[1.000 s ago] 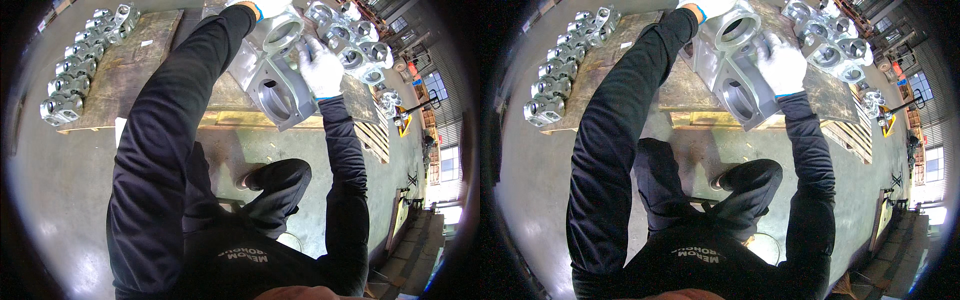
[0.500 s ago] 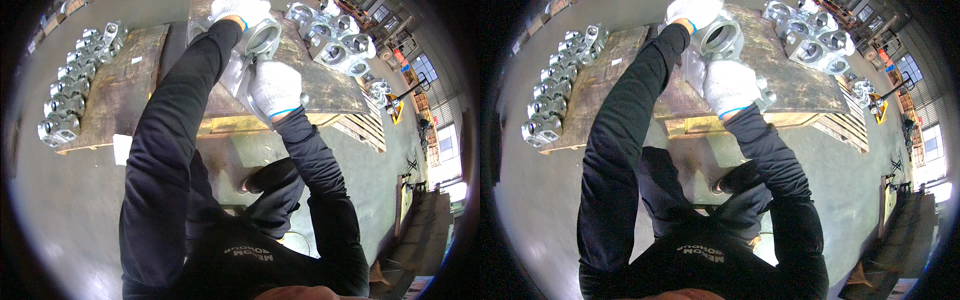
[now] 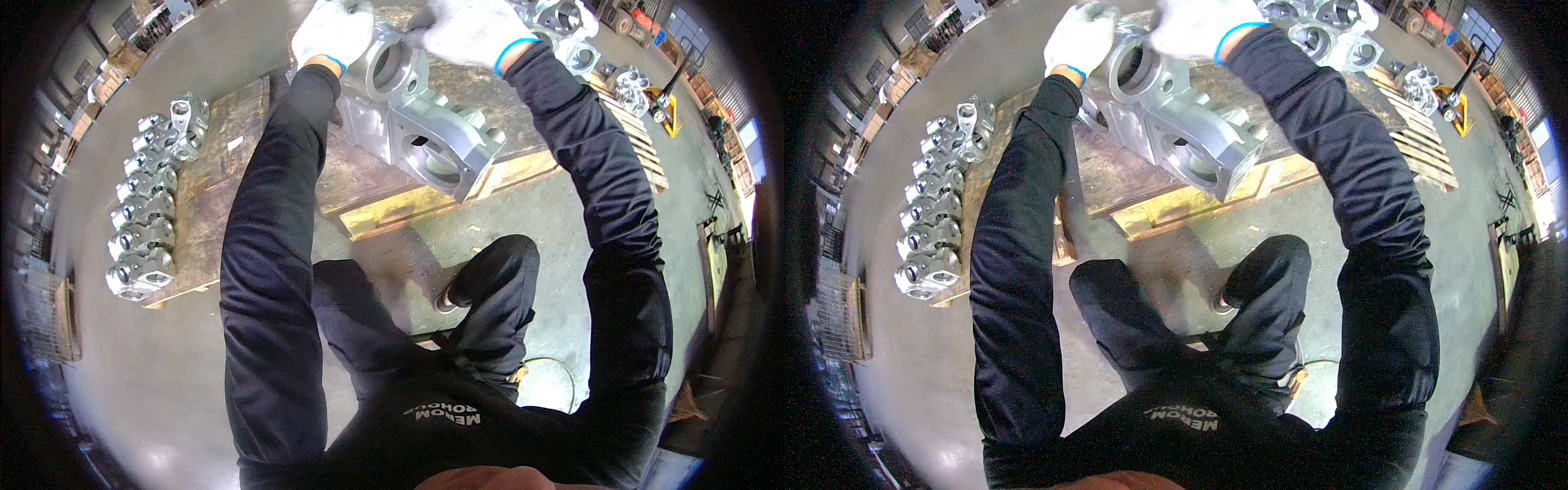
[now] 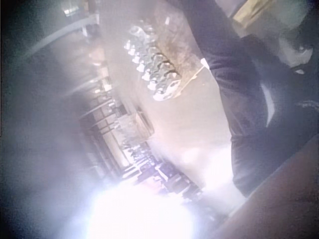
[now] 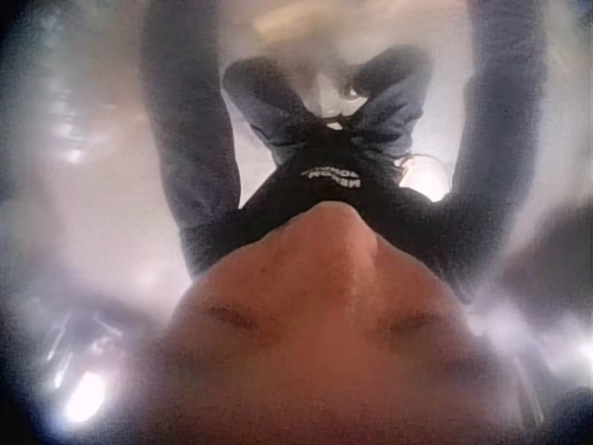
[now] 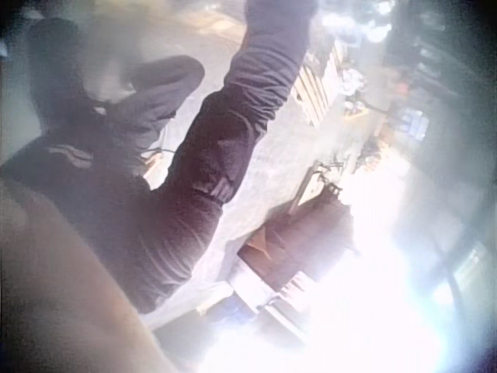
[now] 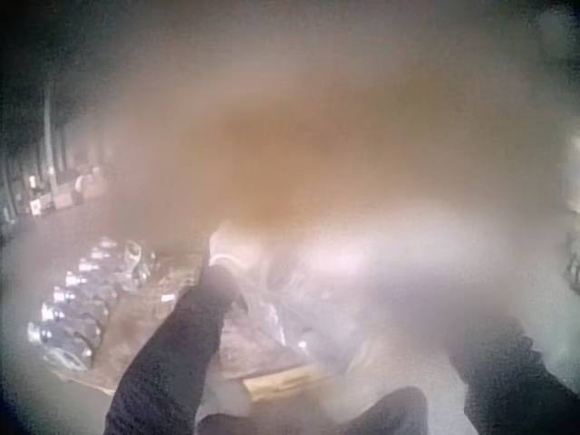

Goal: The person uses a handheld deburring tool to scrape and smooth the edges of a large metal casting on a wooden pallet. They repeatedly reposition the part and work on different edges and surfaces, then flip the part to continue deburring the opposite side.

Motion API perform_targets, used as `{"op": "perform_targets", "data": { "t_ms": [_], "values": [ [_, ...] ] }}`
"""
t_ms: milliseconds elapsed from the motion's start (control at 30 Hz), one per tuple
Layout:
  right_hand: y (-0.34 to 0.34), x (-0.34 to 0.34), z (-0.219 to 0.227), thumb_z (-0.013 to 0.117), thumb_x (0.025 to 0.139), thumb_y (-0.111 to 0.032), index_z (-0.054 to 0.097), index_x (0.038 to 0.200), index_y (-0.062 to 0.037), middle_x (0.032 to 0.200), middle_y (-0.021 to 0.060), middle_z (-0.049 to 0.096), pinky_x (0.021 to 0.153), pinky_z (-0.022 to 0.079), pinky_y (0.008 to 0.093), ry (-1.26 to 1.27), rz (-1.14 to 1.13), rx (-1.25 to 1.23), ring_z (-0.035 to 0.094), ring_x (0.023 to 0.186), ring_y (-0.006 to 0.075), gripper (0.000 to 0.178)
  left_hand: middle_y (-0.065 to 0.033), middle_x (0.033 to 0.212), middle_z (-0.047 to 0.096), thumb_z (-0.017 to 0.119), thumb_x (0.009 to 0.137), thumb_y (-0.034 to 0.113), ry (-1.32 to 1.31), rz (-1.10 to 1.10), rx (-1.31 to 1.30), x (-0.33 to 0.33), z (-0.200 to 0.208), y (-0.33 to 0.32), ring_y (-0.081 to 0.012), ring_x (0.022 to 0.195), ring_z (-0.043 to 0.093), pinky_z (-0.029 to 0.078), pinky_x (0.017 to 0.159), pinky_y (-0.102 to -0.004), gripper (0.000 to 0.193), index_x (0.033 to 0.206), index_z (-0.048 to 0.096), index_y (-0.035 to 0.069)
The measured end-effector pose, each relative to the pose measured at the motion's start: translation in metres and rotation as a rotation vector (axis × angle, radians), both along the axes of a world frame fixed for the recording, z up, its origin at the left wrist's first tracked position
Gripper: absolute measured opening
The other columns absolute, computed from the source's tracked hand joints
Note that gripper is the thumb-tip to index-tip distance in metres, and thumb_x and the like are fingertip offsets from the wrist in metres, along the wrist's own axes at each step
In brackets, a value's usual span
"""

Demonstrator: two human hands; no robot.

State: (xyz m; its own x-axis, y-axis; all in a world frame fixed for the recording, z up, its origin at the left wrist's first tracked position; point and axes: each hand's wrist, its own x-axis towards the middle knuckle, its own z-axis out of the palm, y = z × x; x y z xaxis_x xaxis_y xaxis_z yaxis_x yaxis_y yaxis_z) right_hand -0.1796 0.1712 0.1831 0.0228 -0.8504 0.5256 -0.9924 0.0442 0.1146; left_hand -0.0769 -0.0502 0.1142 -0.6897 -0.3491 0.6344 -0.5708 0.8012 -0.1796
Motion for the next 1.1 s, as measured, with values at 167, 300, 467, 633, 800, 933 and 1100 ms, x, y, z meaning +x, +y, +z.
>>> {"op": "perform_targets", "data": {
  "t_ms": [167,300,467,633,800,933,1100],
  "values": [
    [-0.014,-0.042,-0.056,0.068,0.099,-0.043,0.078,0.122,-0.0097,0.106,0.0186,0.078,0.088,0.059,0.0372,-0.353,-0.148,0.006,0.077,0.097,0.03,0.041,-0.0119,0.12,0.076,0.063,0.093,0.038,0.025,-0.03,-0.2,-0.003,-0.043,-0.049,-0.0309,0.108,0.073,0.059,0.088,-0.044,0.041,0.126,0.074,0.016],
    [-0.016,-0.033,-0.12,0.066,0.097,-0.038,0.078,0.119,-0.0096,0.095,0.0194,0.076,0.083,0.059,0.0434,-0.552,-0.115,-0.217,0.075,0.091,0.0369,0.038,-0.0116,0.125,0.074,0.065,0.093,0.037,0.15,-0.185,-0.532,-0.005,-0.066,-0.089,-0.0342,0.112,0.07,0.056,0.095,-0.0469,0.044,0.131,0.071,0.017],
    [-0.008,-0.01,-0.138,0.06,0.097,-0.043,0.078,0.101,-0.0079,0.089,0.0202,0.075,0.079,0.059,0.0482,-0.382,-0.209,-0.055,0.074,0.086,0.0405,0.04,-0.0164,0.115,0.073,0.059,0.094,0.033,0.263,-0.217,-0.101,-0.008,-0.029,-0.056,-0.0407,0.106,0.067,0.055,0.094,-0.0488,0.032,0.115,0.075,0.016],
    [0.014,-0.041,-0.128,0.066,0.093,-0.049,0.075,0.111,-0.0052,0.099,0.0242,0.074,0.087,0.058,0.0471,-0.6,-0.035,-0.111,0.073,0.098,0.042,0.048,-0.0256,0.135,0.063,0.051,0.098,0.049,0.352,-0.012,0.38,0.002,0.014,0.011,-0.0446,0.122,0.062,0.049,0.107,-0.0478,0.049,0.129,0.072,0.017],
    [0.034,-0.126,-0.164,0.073,0.089,-0.048,0.071,0.118,-0.002,0.109,0.0212,0.075,0.087,0.056,0.0428,-0.97,-0.292,-0.118,0.072,0.096,0.0375,0.055,-0.0278,0.137,0.06,0.058,0.096,0.053,0.402,0.241,0.276,-0.001,0.017,0.033,-0.0441,0.129,0.058,0.045,0.111,-0.0523,0.063,0.144,0.059,0.012],
    [0.027,-0.155,-0.226,0.073,0.093,-0.048,0.074,0.116,-0.0019,0.104,0.01,0.075,0.082,0.054,0.0359,-1.463,-0.252,0.064,0.069,0.088,0.0213,0.052,-0.0257,0.132,0.063,0.063,0.092,0.057,0.418,0.337,0.289,-0.004,0.019,0.035,-0.043,0.126,0.059,0.046,0.108,-0.0536,0.076,0.14,0.056,-0.002],
    [0.019,-0.147,-0.267,0.076,0.09,-0.047,0.077,0.1,0.001,0.091,0.0104,0.075,0.075,0.05,0.0334,-1.782,-0.137,-0.096,0.066,0.08,0.0183,0.049,-0.0277,0.13,0.067,0.062,0.092,0.059,0.367,0.39,0.428,-0.002,0.029,0.034,-0.043,0.122,0.064,0.049,0.107,-0.05,0.074,0.133,0.063,-0.002]
  ]
}}
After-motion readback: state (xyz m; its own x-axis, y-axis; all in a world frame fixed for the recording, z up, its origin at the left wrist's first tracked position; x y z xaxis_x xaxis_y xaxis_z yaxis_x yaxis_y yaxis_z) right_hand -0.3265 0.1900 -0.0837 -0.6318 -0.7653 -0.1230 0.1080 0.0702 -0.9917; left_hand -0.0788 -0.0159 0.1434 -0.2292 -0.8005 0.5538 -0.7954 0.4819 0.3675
